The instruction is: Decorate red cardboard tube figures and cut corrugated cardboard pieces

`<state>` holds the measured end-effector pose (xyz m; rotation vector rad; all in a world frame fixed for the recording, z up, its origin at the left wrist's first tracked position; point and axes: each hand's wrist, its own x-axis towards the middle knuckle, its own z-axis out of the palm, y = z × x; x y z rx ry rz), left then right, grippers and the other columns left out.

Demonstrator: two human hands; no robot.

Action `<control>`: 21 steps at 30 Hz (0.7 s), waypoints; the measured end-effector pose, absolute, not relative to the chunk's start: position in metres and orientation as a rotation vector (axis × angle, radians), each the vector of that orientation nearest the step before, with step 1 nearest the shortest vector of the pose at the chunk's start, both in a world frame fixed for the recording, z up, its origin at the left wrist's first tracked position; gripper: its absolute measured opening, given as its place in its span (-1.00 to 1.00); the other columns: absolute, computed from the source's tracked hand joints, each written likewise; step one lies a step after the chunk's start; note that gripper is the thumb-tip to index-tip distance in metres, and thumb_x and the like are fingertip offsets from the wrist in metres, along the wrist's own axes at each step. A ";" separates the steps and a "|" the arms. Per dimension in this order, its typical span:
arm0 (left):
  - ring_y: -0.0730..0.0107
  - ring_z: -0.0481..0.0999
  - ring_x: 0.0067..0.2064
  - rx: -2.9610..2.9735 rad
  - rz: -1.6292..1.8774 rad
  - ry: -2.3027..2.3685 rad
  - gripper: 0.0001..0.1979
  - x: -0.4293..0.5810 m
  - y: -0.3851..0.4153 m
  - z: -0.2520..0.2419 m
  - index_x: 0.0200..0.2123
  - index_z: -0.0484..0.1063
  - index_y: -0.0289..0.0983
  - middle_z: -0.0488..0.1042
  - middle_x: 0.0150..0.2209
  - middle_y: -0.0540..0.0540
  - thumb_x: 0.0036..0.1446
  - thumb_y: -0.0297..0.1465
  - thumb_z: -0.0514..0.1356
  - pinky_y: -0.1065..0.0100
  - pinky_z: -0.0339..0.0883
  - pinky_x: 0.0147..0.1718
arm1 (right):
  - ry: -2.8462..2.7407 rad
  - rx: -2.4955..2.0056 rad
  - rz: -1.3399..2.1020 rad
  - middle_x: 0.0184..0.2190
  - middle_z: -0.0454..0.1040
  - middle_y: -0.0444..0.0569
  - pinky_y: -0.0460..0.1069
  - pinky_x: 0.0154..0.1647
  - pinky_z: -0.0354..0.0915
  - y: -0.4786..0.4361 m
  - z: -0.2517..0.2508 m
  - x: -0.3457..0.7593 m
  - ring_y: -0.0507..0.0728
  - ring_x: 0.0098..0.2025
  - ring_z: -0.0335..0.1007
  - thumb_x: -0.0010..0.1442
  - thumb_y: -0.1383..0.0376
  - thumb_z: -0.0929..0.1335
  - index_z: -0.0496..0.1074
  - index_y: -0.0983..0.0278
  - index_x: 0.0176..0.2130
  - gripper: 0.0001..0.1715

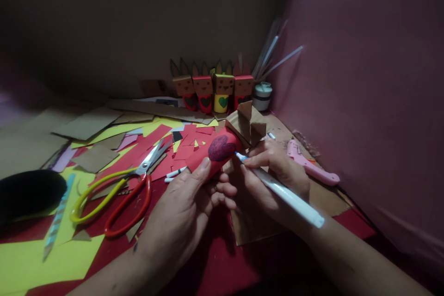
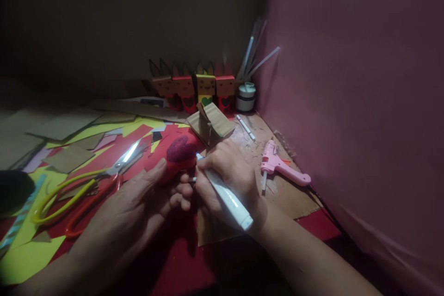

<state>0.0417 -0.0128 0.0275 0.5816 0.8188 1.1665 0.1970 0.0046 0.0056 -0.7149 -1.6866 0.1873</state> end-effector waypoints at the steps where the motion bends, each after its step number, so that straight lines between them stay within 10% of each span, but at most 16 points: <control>1: 0.37 0.53 -0.45 0.583 1.167 0.815 -0.76 0.042 -0.013 0.027 -0.34 0.55 -0.41 0.52 -0.42 -0.19 0.26 -0.42 0.13 0.41 0.50 -0.50 | -1.679 -0.719 0.194 -0.42 0.41 -0.07 0.06 -0.39 0.29 0.005 0.006 0.197 0.11 -0.37 0.33 0.14 0.47 0.36 0.40 0.20 -0.32 -0.84; 21: 0.38 0.53 -0.45 0.589 1.153 0.827 -0.74 0.043 -0.015 0.029 -0.35 0.55 -0.42 0.52 -0.42 -0.20 0.28 -0.40 0.12 0.42 0.50 -0.50 | -1.640 -0.739 0.201 -0.40 0.42 -0.06 0.09 -0.36 0.32 0.005 0.004 0.197 0.13 -0.36 0.36 0.12 0.47 0.38 0.42 0.17 -0.27 -0.80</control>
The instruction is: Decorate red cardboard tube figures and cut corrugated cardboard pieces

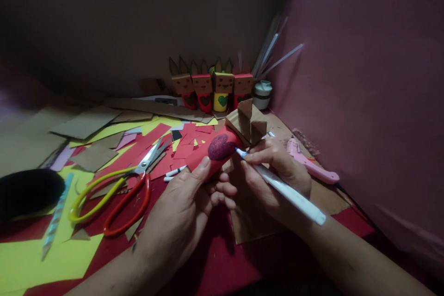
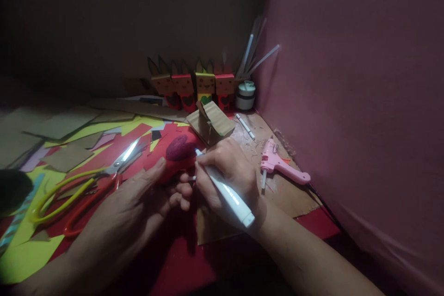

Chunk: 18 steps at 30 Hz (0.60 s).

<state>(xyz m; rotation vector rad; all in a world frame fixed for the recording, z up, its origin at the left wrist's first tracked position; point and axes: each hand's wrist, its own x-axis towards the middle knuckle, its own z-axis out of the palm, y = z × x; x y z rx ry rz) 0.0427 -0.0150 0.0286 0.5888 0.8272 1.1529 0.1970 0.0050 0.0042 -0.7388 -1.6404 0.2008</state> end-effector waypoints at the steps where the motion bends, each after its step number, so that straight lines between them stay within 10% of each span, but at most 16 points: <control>1: 0.38 0.52 -0.45 0.590 1.153 0.830 -0.74 0.043 -0.015 0.029 -0.34 0.55 -0.42 0.52 -0.41 -0.20 0.28 -0.41 0.11 0.42 0.50 -0.50 | -1.648 -0.750 0.205 -0.40 0.42 -0.05 0.09 -0.36 0.32 0.004 0.005 0.197 0.14 -0.36 0.36 0.12 0.47 0.38 0.42 0.18 -0.28 -0.81; 18: 0.39 0.53 -0.44 0.581 1.148 0.807 -0.75 0.043 -0.015 0.030 -0.33 0.56 -0.41 0.52 -0.42 -0.19 0.27 -0.40 0.12 0.42 0.50 -0.48 | -1.688 -0.753 0.212 -0.40 0.43 -0.07 0.07 -0.39 0.33 0.005 0.002 0.199 0.12 -0.37 0.36 0.09 0.47 0.40 0.41 0.19 -0.29 -0.80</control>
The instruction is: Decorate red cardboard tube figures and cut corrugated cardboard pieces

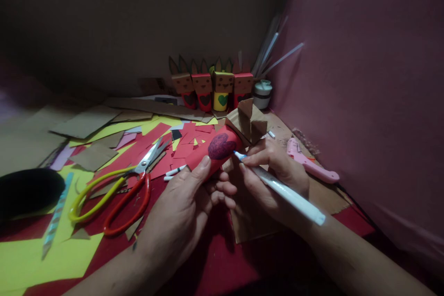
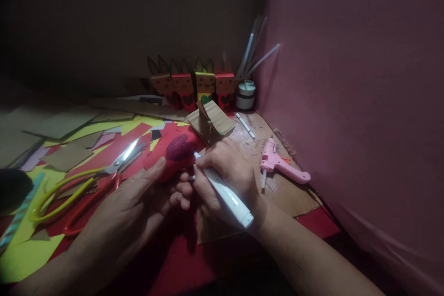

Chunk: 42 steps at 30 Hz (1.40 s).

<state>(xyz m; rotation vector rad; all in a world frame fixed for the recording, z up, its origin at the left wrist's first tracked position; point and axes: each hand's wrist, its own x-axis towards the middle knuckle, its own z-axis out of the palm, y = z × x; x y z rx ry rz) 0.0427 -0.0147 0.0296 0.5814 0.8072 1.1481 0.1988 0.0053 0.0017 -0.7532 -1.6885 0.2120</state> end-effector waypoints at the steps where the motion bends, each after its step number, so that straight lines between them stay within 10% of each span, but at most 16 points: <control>1: 0.39 0.53 -0.44 0.582 1.148 0.811 -0.75 0.043 -0.015 0.030 -0.33 0.56 -0.40 0.52 -0.41 -0.19 0.27 -0.41 0.13 0.42 0.50 -0.48 | -1.686 -0.746 0.216 -0.40 0.43 -0.07 0.07 -0.38 0.33 0.006 0.001 0.199 0.13 -0.37 0.36 0.09 0.47 0.41 0.41 0.18 -0.29 -0.79; 42: 0.40 0.52 -0.43 0.604 1.131 0.825 -0.74 0.043 -0.016 0.027 -0.34 0.56 -0.39 0.52 -0.40 -0.18 0.28 -0.40 0.12 0.43 0.49 -0.48 | -1.638 -0.737 0.227 -0.39 0.45 -0.08 0.10 -0.35 0.37 0.006 -0.003 0.198 0.14 -0.37 0.41 0.12 0.46 0.41 0.43 0.13 -0.25 -0.76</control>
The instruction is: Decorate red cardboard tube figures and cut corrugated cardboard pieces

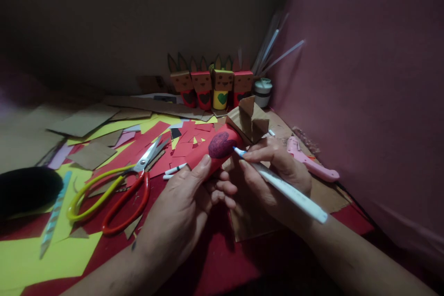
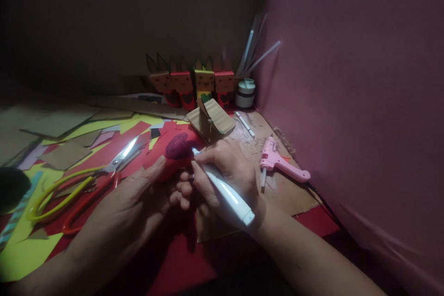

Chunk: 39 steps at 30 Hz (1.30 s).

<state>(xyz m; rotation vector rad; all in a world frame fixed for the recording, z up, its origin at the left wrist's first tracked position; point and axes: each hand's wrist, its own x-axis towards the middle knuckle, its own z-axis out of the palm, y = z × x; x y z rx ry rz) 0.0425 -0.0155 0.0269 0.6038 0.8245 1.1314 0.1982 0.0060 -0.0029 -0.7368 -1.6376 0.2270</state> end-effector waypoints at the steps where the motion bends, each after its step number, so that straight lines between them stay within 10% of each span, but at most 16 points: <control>1: 0.39 0.53 -0.43 0.608 1.128 0.829 -0.75 0.043 -0.015 0.027 -0.33 0.56 -0.39 0.52 -0.40 -0.19 0.28 -0.40 0.11 0.42 0.49 -0.47 | -1.631 -0.740 0.224 -0.39 0.45 -0.08 0.10 -0.34 0.37 0.006 -0.003 0.198 0.14 -0.37 0.41 0.12 0.46 0.41 0.43 0.13 -0.25 -0.76; 39: 0.42 0.52 -0.44 0.587 1.124 0.764 -0.72 0.041 -0.015 0.025 -0.34 0.56 -0.41 0.51 -0.41 -0.18 0.30 -0.40 0.10 0.44 0.50 -0.46 | -1.648 -0.782 0.232 -0.37 0.47 -0.10 0.13 -0.23 0.36 0.001 -0.001 0.195 0.14 -0.30 0.42 0.14 0.44 0.40 0.40 0.14 -0.26 -0.79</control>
